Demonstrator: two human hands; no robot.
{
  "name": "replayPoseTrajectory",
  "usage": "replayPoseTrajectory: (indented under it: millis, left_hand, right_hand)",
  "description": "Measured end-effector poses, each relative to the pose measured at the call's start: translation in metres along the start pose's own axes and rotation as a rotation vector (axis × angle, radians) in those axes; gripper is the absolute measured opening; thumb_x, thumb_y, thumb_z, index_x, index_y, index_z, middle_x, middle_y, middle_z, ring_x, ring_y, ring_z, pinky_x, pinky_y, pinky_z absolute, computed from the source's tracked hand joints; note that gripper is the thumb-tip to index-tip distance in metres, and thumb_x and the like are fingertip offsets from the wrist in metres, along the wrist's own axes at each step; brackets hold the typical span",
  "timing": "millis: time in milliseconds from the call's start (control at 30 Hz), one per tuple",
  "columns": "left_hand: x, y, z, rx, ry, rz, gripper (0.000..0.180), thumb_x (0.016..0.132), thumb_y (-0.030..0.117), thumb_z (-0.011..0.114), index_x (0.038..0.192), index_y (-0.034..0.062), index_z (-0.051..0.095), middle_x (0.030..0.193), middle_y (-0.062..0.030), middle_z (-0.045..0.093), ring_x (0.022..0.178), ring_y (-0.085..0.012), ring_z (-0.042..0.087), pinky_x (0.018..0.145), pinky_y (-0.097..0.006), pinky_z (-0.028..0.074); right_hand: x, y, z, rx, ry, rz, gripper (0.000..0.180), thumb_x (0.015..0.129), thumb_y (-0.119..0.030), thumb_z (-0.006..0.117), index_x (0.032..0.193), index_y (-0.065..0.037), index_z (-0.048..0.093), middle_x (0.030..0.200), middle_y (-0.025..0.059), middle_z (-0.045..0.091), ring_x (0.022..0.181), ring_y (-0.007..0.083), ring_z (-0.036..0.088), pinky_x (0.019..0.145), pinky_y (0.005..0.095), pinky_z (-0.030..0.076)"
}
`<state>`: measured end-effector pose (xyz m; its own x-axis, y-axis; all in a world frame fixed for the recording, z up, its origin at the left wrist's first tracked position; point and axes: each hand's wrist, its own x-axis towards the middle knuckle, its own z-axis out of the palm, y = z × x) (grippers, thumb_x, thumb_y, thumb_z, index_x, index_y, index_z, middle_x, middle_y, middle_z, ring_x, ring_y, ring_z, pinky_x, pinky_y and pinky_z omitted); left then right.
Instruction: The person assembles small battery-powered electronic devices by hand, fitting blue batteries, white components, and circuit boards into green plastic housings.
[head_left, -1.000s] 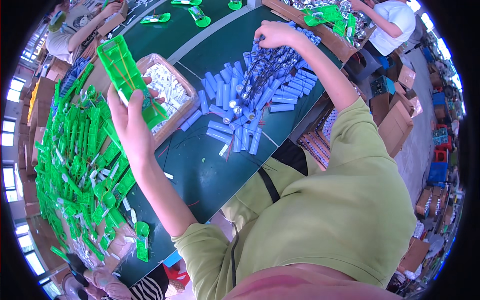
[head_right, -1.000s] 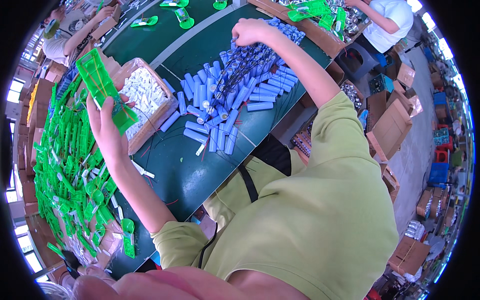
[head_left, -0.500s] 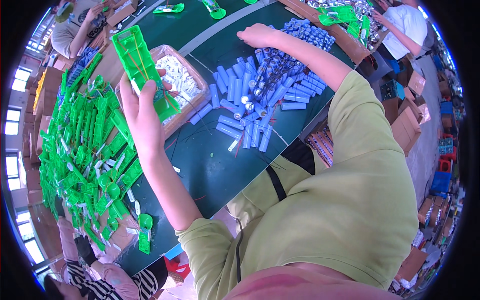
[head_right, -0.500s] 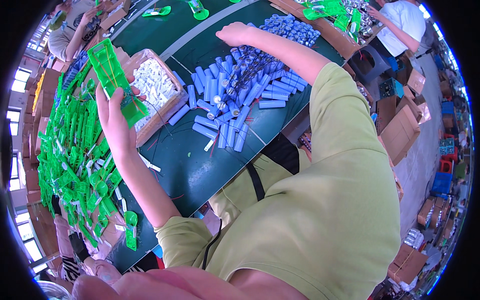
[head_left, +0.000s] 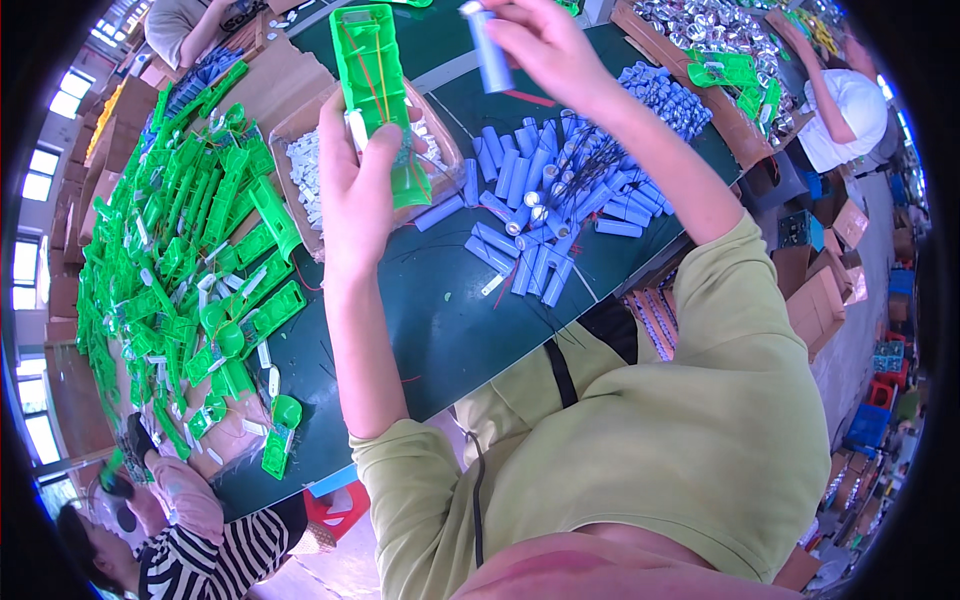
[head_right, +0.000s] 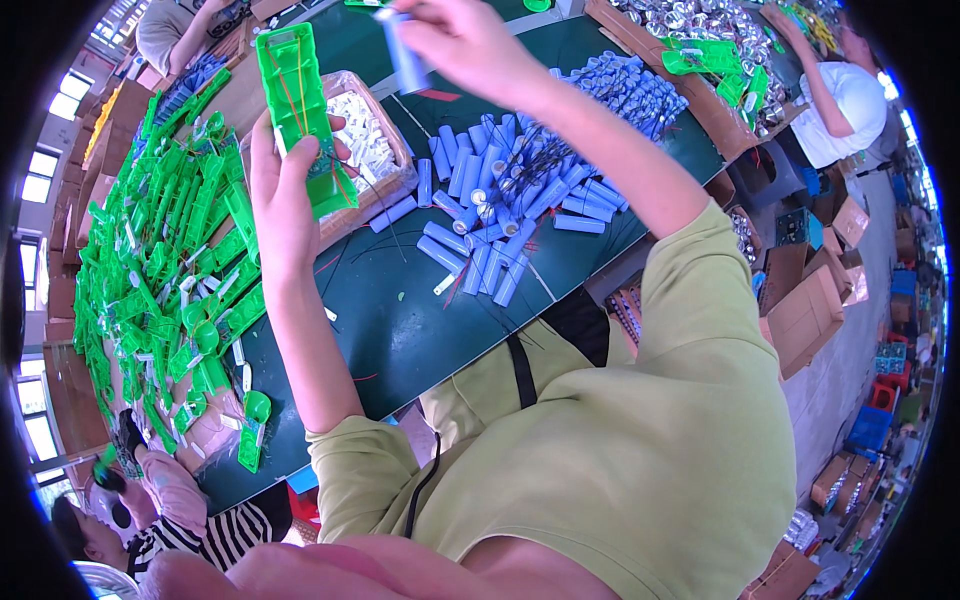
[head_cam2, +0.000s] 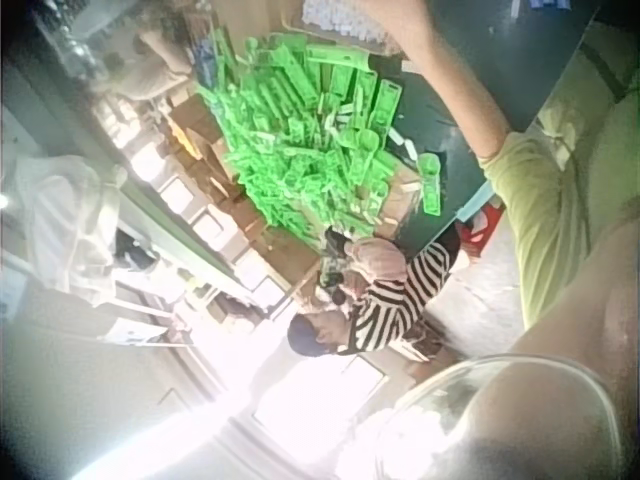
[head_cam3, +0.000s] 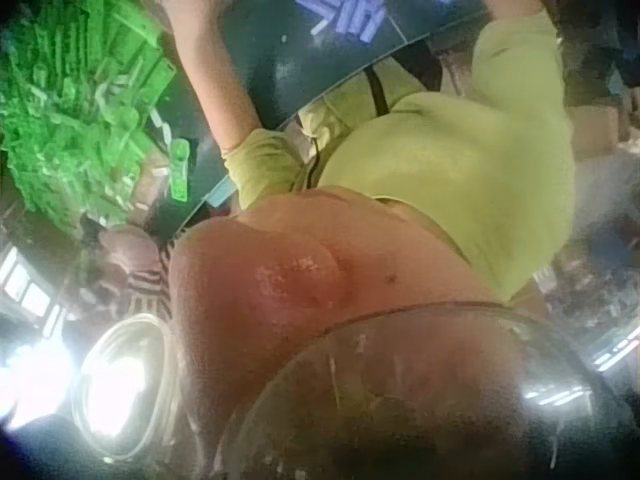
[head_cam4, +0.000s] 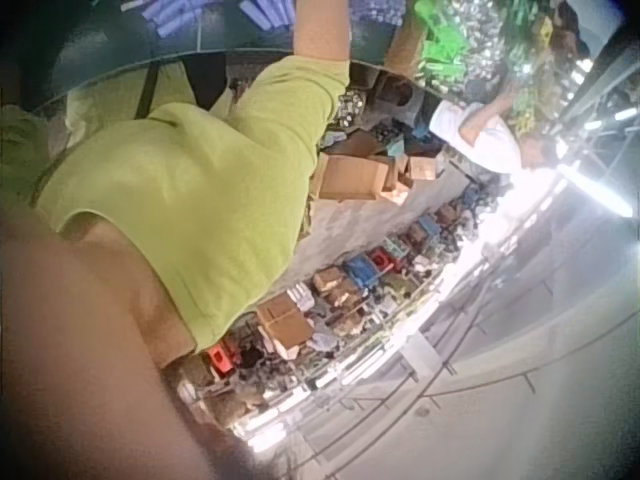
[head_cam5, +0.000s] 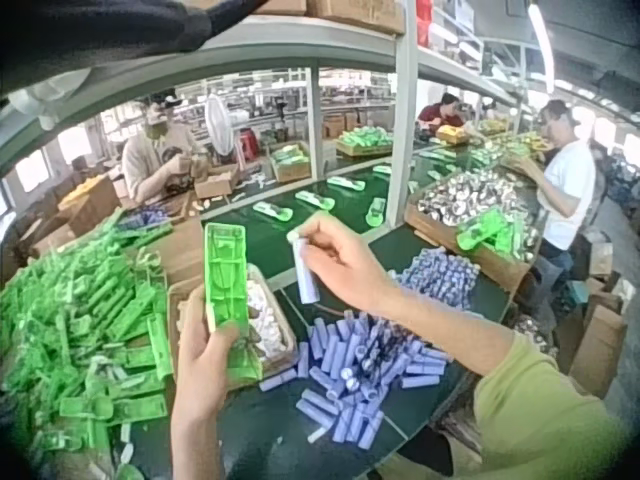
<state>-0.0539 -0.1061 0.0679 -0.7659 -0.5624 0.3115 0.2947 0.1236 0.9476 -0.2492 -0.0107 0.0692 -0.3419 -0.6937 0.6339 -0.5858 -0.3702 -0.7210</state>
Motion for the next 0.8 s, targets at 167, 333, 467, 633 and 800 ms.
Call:
replayPoseTrajectory:
  millis: [167, 333, 467, 633, 800]
  left_hand:
    - [-0.005, -0.006, 0.011, 0.113, 0.015, 0.085, 0.036, 0.087, 0.004, 0.045, 0.122, 0.0004, 0.039, 0.097, -0.0115, 0.058, 0.073, -0.0130, 0.057, 0.062, -0.027, 0.052]
    - [-0.006, -0.011, 0.017, 0.313, 0.062, 0.125, 0.042, 0.085, 0.006, 0.048, 0.125, 0.0003, 0.035, 0.092, -0.0106, 0.055, 0.075, -0.0124, 0.055, 0.064, -0.026, 0.046]
    - [-0.004, -0.014, 0.013, 0.199, 0.025, 0.080, 0.040, 0.085, 0.006, 0.048, 0.123, -0.0009, 0.036, 0.088, -0.0099, 0.055, 0.073, -0.0128, 0.056, 0.062, -0.026, 0.046]
    - [-0.005, -0.010, 0.017, 0.157, 0.026, 0.054, 0.039, 0.086, 0.007, 0.048, 0.122, -0.0016, 0.036, 0.087, -0.0100, 0.055, 0.073, -0.0133, 0.056, 0.062, -0.026, 0.046]
    - [-0.005, -0.015, 0.014, 0.231, 0.064, 0.033, 0.034, 0.087, 0.006, 0.049, 0.120, -0.0001, 0.042, 0.094, -0.0072, 0.056, 0.081, -0.0097, 0.054, 0.068, -0.023, 0.046]
  right_hand:
    - [-0.004, -0.054, 0.052, 0.031, 0.152, -0.064, 0.015, 0.092, -0.011, 0.044, 0.105, -0.003, 0.043, 0.072, 0.0036, 0.051, 0.060, 0.0114, 0.049, 0.054, 0.0280, 0.039]
    - [-0.007, -0.032, 0.072, -0.471, 0.412, -0.239, 0.020, 0.089, -0.021, 0.055, 0.099, -0.006, 0.048, 0.061, 0.0087, 0.060, 0.056, 0.0264, 0.061, 0.048, 0.0342, 0.045]
    - [-0.005, -0.024, 0.079, -0.266, 0.454, -0.234, 0.022, 0.089, -0.022, 0.056, 0.098, -0.005, 0.047, 0.058, 0.0090, 0.057, 0.051, 0.0248, 0.059, 0.045, 0.0348, 0.042]
    - [-0.003, -0.023, 0.080, -0.107, 0.410, -0.119, 0.021, 0.089, -0.021, 0.056, 0.096, -0.004, 0.047, 0.054, 0.0072, 0.053, 0.045, 0.0201, 0.054, 0.044, 0.0326, 0.038]
    - [-0.004, -0.004, 0.093, -0.098, 0.416, -0.012, 0.024, 0.089, -0.023, 0.055, 0.102, -0.004, 0.049, 0.063, 0.0082, 0.053, 0.051, 0.0196, 0.052, 0.047, 0.0321, 0.039]
